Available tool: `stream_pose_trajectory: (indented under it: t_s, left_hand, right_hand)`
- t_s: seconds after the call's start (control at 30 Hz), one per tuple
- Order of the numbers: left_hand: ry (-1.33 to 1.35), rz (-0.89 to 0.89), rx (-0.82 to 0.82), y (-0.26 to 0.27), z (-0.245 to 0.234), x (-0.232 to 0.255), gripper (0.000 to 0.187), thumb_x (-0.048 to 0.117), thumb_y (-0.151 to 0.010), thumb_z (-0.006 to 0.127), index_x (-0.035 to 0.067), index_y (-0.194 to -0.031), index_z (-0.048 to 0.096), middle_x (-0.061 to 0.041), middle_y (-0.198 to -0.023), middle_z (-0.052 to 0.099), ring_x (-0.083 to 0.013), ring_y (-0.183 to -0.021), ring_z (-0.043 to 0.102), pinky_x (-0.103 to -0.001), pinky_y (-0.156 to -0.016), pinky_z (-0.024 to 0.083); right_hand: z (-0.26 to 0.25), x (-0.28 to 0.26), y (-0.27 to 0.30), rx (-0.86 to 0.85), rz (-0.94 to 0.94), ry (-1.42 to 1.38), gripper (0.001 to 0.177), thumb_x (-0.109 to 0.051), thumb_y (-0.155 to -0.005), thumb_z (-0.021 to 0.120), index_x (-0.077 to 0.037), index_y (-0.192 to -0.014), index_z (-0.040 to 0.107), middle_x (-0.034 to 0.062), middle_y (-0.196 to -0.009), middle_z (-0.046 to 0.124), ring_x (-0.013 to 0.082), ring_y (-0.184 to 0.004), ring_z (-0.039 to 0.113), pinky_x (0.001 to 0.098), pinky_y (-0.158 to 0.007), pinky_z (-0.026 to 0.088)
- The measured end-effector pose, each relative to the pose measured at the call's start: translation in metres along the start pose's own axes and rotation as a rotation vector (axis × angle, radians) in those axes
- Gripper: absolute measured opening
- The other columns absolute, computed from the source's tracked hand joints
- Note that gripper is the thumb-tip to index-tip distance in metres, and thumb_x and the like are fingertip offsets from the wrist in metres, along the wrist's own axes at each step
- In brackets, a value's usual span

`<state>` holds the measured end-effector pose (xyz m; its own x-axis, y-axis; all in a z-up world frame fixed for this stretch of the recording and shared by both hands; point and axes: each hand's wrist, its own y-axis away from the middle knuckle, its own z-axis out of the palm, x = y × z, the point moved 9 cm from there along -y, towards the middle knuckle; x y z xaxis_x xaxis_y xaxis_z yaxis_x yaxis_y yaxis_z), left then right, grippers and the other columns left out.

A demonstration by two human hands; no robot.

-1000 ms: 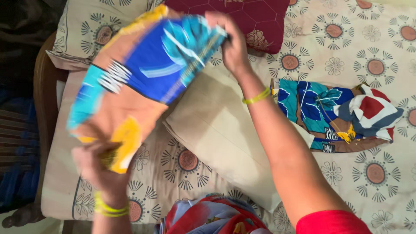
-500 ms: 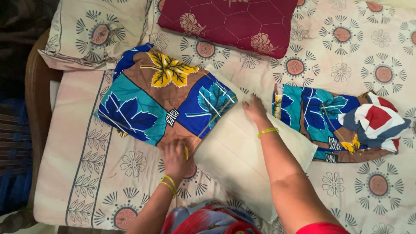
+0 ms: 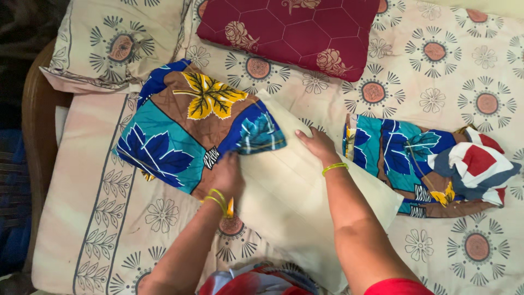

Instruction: The person places pillowcases onto pillows on a bed by hand, smoothing the fabric and folding the edges to secure them.

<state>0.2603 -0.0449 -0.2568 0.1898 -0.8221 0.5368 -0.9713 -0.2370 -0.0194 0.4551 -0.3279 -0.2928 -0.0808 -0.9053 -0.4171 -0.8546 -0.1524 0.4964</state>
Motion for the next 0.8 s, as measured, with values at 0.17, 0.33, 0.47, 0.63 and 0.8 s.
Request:
stream_pose_trajectory:
  t_s: [0.17,0.33,0.47,0.63,0.8]
  left_hand:
    - [0.522,-0.194,0.196,-0.034,-0.079,-0.043,0.046,0.004,-0.081,0.063,0.0,-0.127,0.062,-0.022,-0.115,0.07,-0.0373,-0.106,0.069,-0.043,-0.096,0.054]
    - [0.189,-0.025,0.29,-0.04,-0.148,-0.042,0.093,0.003,-0.062,0.079,-0.005,-0.146,0.04,-0.031,-0.123,0.058,-0.0486,-0.111,0.057,-0.047,-0.096,0.049]
    - [0.11,-0.14,0.151,-0.039,-0.152,-0.065,0.097,0.003,-0.073,0.073,0.0,-0.159,0.029,-0.029,-0.132,0.055,-0.0483,-0.117,0.057,-0.048,-0.097,0.05]
    - [0.09,-0.187,0.097,-0.033,-0.159,-0.078,0.094,-0.001,-0.074,0.065,0.004,-0.161,0.029,-0.028,-0.134,0.054,-0.0481,-0.116,0.058,-0.048,-0.096,0.05]
    - [0.127,-0.109,0.055,-0.027,-0.164,-0.061,0.092,-0.006,-0.072,0.062,0.007,-0.159,0.033,-0.027,-0.131,0.057,-0.0481,-0.116,0.058,-0.048,-0.096,0.05]
  right_hand:
    - [-0.022,-0.007,0.029,0.053,-0.039,-0.1,0.084,-0.075,-0.087,0.057,-0.003,-0.128,0.066,0.0229,-0.123,0.07,0.038,-0.118,0.065,0.0436,-0.101,0.049]
    - [-0.045,-0.011,0.073,0.107,-0.116,-0.164,0.073,-0.064,-0.08,0.071,-0.003,-0.121,0.07,0.02,-0.114,0.074,0.0346,-0.108,0.07,0.041,-0.093,0.052]
    - [-0.055,0.002,0.111,0.126,-0.177,-0.284,0.058,-0.053,-0.085,0.073,-0.002,-0.114,0.074,0.0156,-0.099,0.077,0.0269,-0.092,0.074,0.0369,-0.083,0.054]
    - [-0.048,0.061,0.149,0.111,-0.142,-0.525,0.046,-0.04,-0.09,0.077,0.001,-0.111,0.076,0.0107,-0.084,0.071,0.0141,-0.072,0.059,0.0323,-0.068,0.05]
    - [-0.057,0.106,0.175,0.108,-0.249,-0.881,0.044,-0.037,-0.088,0.078,0.001,-0.109,0.073,0.001,-0.09,0.074,0.0053,-0.076,0.064,0.0235,-0.069,0.054]
